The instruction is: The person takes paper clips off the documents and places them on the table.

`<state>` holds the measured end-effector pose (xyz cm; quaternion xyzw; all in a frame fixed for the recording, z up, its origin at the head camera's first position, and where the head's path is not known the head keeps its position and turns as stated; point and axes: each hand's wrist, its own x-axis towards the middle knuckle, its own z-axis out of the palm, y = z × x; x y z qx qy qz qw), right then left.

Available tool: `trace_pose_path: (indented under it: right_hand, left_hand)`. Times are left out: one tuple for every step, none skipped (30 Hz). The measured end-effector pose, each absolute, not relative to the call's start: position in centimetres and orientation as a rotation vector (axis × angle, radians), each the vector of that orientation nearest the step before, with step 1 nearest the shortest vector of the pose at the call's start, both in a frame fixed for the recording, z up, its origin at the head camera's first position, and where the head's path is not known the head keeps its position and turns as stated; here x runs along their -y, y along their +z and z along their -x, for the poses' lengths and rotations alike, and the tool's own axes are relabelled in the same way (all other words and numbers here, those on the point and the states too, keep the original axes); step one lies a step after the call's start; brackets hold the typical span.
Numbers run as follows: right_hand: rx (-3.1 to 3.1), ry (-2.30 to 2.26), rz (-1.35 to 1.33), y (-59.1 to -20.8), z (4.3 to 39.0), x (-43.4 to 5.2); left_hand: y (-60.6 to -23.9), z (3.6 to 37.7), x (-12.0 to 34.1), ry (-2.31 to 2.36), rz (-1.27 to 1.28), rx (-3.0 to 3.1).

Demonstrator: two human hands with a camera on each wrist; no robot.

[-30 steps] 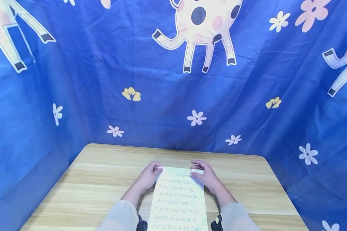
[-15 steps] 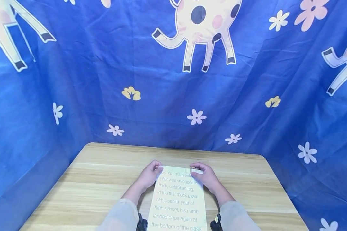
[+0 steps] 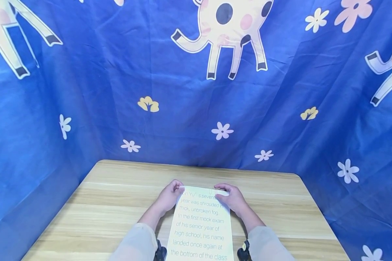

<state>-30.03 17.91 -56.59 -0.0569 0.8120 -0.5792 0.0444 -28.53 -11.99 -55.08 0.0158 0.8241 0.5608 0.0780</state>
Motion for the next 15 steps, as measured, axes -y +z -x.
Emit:
trace_pose_path:
  right_hand:
    - [-2.481,-1.770,0.170,-56.57,30.02,-17.91]
    - [-2.486,-1.767,0.168,-56.56,30.03,-17.91]
    - [-2.488,-1.765,0.164,-56.57,30.03,-17.92]
    - [-2.492,-1.763,0.158,-56.56,30.03,-17.93]
    - [-2.494,-1.761,0.152,-56.52,29.99,-17.91]
    - [-2.498,-1.761,0.145,-56.51,29.98,-17.89]
    - [-2.499,-1.762,0.137,-56.53,29.97,-17.86]
    - [-2.502,-1.763,0.131,-56.52,29.94,-17.82]
    - [-2.502,-1.765,0.122,-56.52,29.90,-17.79]
    - [-2.506,-1.766,0.115,-56.50,29.87,-17.74]
    - [-2.511,-1.767,0.113,-56.51,29.82,-17.69]
    - [-2.517,-1.767,0.113,-56.57,29.81,-17.68]
    - [-2.521,-1.766,0.111,-56.60,29.78,-17.65]
    - [-2.527,-1.766,0.110,-56.61,29.75,-17.63]
    - [-2.536,-1.764,0.113,-56.66,29.74,-17.62]
  left_hand:
    - [-55.08,28.55,11.96,1.679,-0.050,-2.470]
    - [-55.08,28.56,11.92,1.682,-0.052,-2.471]
    - [-55.11,28.59,11.88,1.682,-0.054,-2.474]
    - [-55.11,28.61,11.84,1.682,-0.058,-2.477]
    - [-55.13,28.62,11.81,1.684,-0.061,-2.477]
    - [-55.16,28.63,11.78,1.686,-0.064,-2.476]
    - [-55.17,28.62,11.76,1.685,-0.066,-2.478]
    - [-55.18,28.60,11.75,1.683,-0.066,-2.478]
    - [-55.19,28.58,11.75,1.684,-0.065,-2.477]
    - [-55.17,28.54,11.75,1.685,-0.064,-2.477]
    - [-55.16,28.49,11.74,1.684,-0.061,-2.479]
    - [-55.16,28.46,11.74,1.683,-0.060,-2.480]
    - [-55.15,28.43,11.74,1.684,-0.058,-2.480]
    - [-55.12,28.39,11.73,1.685,-0.057,-2.480]
    - [-55.10,28.36,11.72,1.687,-0.055,-2.480]
